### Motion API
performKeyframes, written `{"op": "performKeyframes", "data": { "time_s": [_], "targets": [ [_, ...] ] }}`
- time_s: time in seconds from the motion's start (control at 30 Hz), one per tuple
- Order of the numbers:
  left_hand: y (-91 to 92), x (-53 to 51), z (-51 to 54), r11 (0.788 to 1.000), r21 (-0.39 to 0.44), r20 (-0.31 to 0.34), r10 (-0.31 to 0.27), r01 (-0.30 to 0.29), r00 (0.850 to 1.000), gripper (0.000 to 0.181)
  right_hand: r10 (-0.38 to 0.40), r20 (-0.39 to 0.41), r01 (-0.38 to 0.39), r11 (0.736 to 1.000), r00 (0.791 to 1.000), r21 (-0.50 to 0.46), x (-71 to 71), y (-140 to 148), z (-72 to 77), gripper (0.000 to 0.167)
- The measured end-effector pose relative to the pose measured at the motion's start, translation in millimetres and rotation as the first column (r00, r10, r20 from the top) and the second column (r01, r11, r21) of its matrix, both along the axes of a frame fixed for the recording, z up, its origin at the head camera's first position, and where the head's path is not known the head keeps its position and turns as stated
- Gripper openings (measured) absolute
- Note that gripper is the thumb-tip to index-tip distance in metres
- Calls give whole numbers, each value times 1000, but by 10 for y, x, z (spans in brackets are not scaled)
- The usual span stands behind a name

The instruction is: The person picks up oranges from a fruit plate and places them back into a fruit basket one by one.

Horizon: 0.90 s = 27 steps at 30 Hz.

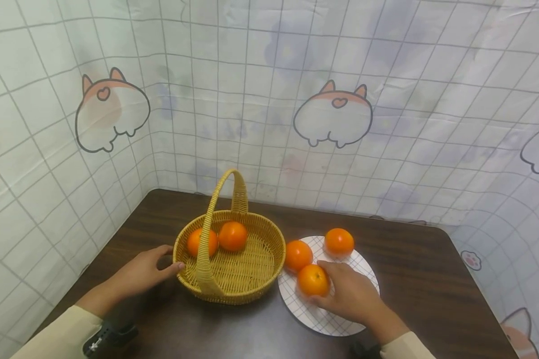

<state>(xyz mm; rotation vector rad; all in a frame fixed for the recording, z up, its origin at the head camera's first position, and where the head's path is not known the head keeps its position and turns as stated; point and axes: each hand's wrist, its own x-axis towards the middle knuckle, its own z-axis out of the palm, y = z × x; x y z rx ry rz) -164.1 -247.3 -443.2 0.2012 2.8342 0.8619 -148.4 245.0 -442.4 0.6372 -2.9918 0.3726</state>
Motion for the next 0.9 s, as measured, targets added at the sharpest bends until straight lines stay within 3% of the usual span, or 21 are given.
{"op": "performKeyframes", "data": {
  "time_s": [0.47, 0.9],
  "targets": [
    [-7, -7, -21, 1000, 0, -5, -3, 3, 1000, 78, 61, -102, -63, 998, 993, -9, -29, -58, 250, 85],
    [-3, -7, -12, 1000, -2, 5, 0, 0, 1000, 80, 82, -98, -83, 996, 992, -11, -129, -184, 428, 87]
  ]
}}
